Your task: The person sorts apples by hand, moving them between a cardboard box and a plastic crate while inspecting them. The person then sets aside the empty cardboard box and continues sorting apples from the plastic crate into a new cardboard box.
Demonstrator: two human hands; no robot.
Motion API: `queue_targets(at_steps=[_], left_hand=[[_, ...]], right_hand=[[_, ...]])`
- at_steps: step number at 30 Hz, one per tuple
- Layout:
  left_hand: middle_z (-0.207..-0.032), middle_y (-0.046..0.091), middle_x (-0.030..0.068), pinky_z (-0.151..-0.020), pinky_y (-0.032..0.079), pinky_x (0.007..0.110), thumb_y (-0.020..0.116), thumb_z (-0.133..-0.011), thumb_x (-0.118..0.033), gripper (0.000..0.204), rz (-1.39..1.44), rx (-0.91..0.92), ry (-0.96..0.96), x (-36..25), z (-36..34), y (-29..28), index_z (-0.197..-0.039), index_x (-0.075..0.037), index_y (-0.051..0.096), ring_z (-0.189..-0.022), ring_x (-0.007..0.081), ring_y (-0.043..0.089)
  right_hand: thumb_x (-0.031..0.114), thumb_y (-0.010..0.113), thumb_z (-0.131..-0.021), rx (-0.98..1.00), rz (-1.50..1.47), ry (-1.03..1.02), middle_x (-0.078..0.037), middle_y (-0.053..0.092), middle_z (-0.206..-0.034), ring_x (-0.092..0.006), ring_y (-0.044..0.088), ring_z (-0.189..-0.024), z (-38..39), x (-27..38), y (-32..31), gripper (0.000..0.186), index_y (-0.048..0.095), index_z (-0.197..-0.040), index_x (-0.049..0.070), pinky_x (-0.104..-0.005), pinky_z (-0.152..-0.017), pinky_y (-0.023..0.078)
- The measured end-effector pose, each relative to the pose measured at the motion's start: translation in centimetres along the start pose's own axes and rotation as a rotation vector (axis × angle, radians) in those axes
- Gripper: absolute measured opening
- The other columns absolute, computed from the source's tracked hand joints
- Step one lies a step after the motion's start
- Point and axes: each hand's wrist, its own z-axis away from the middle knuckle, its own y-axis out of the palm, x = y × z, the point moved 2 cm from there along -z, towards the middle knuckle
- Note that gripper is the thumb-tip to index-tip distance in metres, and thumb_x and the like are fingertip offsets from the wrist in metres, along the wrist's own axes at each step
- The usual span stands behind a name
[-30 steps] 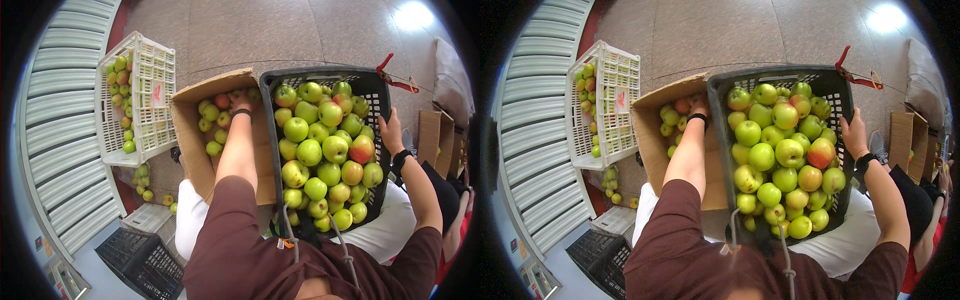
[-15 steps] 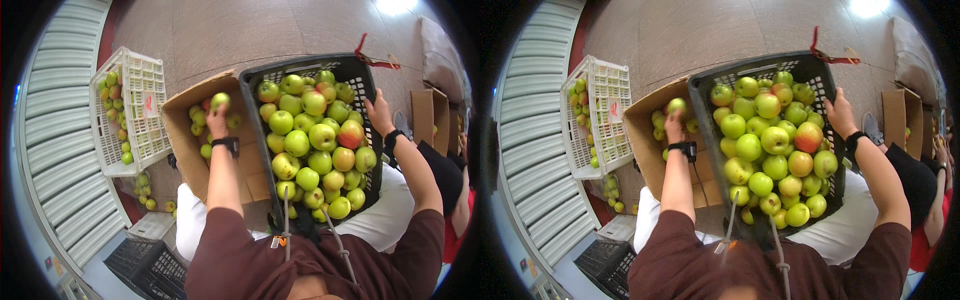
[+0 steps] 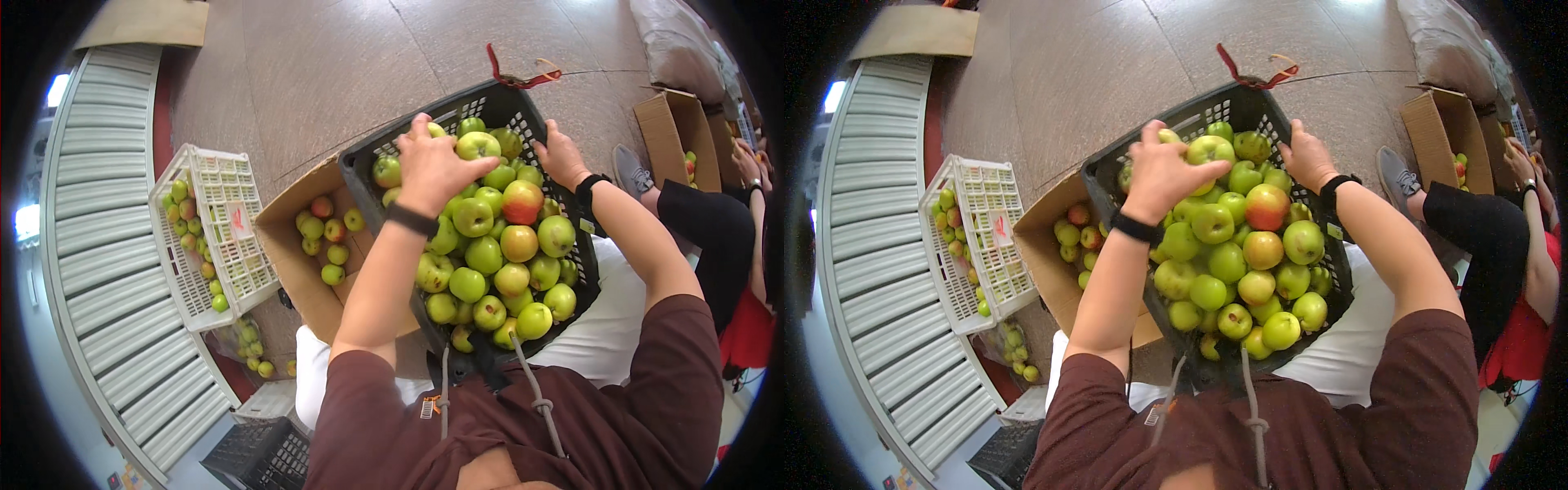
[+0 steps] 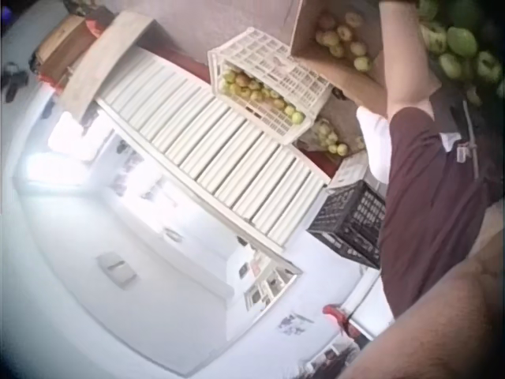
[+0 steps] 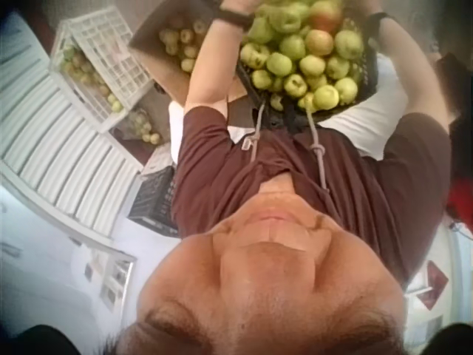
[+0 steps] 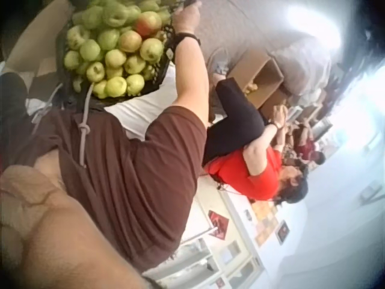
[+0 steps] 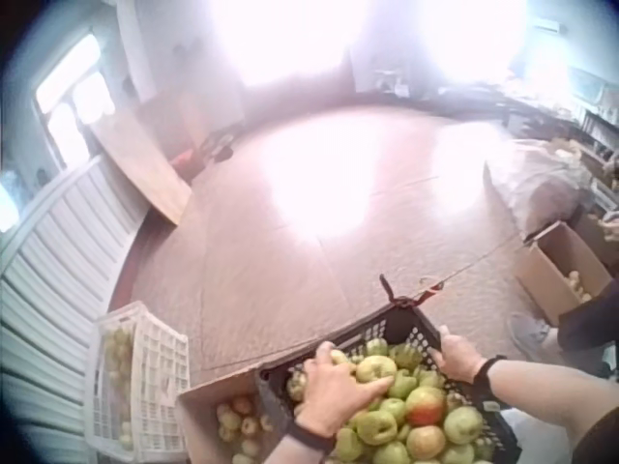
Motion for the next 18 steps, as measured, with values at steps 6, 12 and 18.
queue_targets(at_steps=[6, 12, 18], left_hand=[[-0.123, 0.045, 0.0233, -0.096, 0.036, 0.046, 0.056, -0.067, -0.067, 0.071, -0.054, 0.334, -0.300, 0.7, -3.8, 3.8, -0.094, -0.003, 0.067, -0.111, 0.0414, 0.046], [-0.117, 0.048, 0.0290, -0.095, 0.037, 0.046, 0.048, -0.079, -0.060, 0.070, -0.007, 0.250, -0.280, 0.7, -4.6, 4.7, -0.118, -0.002, 0.051, -0.112, 0.0414, 0.046], [-0.108, 0.052, 0.0256, -0.090, 0.041, 0.044, 0.061, -0.076, -0.030, 0.049, 0.023, 0.117, -0.084, 3.1, -4.0, 6.3, -0.112, 0.002, 0.050, -0.105, 0.0394, 0.049]], right_hand=[[0.017, 0.055, -0.082, 0.048, -0.024, 0.027, -0.029, 0.060, -0.085, -0.0436, 0.058, -0.084, -0.1, -0.1, 0.1, 0.039, 0.038, -0.111, -0.002, -0.0480, -0.075, 0.046], [0.016, 0.055, -0.082, 0.058, -0.032, 0.023, -0.028, 0.060, -0.085, -0.0433, 0.058, -0.084, -0.1, -0.3, -0.2, 0.040, 0.038, -0.113, -0.002, -0.0472, -0.075, 0.046], [0.016, 0.055, -0.081, 0.050, -0.034, 0.032, -0.028, 0.060, -0.086, -0.0425, 0.058, -0.085, 0.0, 0.1, -0.4, 0.042, 0.037, -0.115, -0.002, -0.0466, -0.075, 0.046]])
